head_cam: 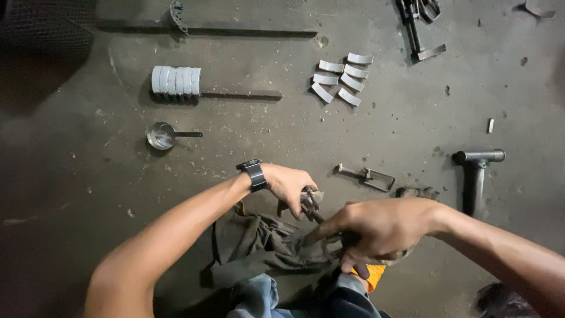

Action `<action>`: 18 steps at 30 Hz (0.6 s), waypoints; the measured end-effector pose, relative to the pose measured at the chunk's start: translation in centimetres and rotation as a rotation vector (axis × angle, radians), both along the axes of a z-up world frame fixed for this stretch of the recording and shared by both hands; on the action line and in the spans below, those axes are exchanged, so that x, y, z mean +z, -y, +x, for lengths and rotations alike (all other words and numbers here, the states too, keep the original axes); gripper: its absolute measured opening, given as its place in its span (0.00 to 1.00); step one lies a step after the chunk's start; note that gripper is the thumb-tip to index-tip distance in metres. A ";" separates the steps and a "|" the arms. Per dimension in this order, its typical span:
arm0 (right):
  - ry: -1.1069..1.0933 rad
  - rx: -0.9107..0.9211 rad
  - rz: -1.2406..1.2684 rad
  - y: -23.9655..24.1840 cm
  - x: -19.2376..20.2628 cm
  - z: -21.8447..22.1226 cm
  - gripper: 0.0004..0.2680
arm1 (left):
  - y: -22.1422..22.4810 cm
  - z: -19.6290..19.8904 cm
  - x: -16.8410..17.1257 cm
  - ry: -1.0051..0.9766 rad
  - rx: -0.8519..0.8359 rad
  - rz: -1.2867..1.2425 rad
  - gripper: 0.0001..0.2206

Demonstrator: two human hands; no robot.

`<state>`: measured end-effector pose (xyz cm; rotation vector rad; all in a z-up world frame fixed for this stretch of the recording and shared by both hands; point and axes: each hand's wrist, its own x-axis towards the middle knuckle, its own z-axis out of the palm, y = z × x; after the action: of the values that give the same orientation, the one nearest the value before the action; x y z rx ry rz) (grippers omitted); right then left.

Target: The person fits curved metal inserts into a clamp fixture, tightens the clamp, and assembles metal components by hand.

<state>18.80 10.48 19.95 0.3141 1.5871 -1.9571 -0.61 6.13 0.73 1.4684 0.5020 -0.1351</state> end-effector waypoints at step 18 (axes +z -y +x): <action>-0.314 -0.031 0.187 1.3 2.4 2.5 0.15 | 8.0 2.7 5.9 0.054 0.633 -0.055 0.21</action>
<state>21.34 9.17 22.39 0.1078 1.9821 -1.9578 2.06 -1.90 6.60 1.1962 0.8858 0.3877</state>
